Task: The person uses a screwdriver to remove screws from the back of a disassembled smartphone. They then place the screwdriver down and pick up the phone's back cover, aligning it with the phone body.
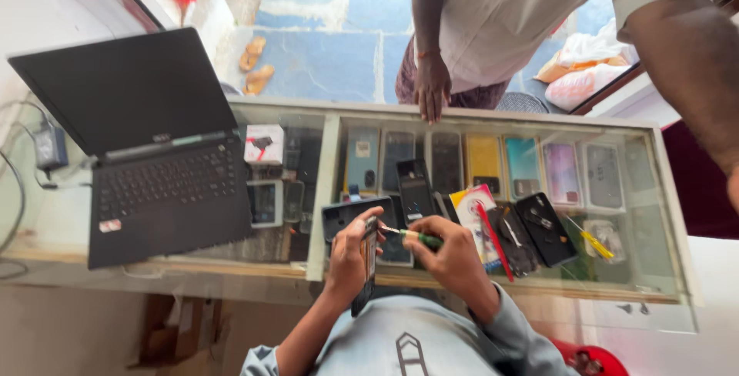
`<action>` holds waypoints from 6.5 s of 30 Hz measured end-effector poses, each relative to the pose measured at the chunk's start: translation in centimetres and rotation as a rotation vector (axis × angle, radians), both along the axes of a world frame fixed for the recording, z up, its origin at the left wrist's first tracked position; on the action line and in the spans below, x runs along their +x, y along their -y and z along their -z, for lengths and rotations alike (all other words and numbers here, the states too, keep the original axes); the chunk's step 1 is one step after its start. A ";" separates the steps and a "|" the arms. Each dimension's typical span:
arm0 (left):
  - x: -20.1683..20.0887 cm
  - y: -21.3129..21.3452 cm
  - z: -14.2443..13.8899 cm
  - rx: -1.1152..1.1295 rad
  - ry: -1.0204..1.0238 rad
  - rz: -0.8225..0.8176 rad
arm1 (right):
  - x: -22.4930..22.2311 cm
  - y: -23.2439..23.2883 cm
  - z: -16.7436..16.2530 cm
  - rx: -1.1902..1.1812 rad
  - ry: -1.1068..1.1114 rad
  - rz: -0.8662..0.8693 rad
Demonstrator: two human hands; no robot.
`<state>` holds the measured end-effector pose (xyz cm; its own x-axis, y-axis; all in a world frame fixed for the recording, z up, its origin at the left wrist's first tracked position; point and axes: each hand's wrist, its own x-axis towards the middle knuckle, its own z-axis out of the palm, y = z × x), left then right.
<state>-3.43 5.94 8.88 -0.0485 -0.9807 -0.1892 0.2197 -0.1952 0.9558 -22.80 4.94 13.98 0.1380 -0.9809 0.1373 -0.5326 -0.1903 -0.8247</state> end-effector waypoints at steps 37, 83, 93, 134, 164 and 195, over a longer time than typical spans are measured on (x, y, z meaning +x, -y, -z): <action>1.6 4.9 1.5 0.217 -0.548 -0.020 | -4.1 1.7 5.2 0.260 0.465 0.235; 8.0 0.9 4.2 0.293 -1.104 0.304 | 6.1 6.7 16.4 -0.127 -0.511 0.124; 8.2 0.5 4.1 0.270 -1.104 0.339 | 6.1 5.5 14.6 0.086 0.036 0.265; 3.1 3.2 3.5 0.346 -0.869 0.481 | 4.9 5.3 2.4 0.277 0.228 -0.192; 2.5 4.4 4.5 0.415 -0.846 0.415 | 7.6 3.4 0.4 -0.266 -0.170 -0.148; 2.3 3.9 3.9 0.385 -0.877 0.429 | 5.7 3.0 2.1 -0.182 0.035 -0.120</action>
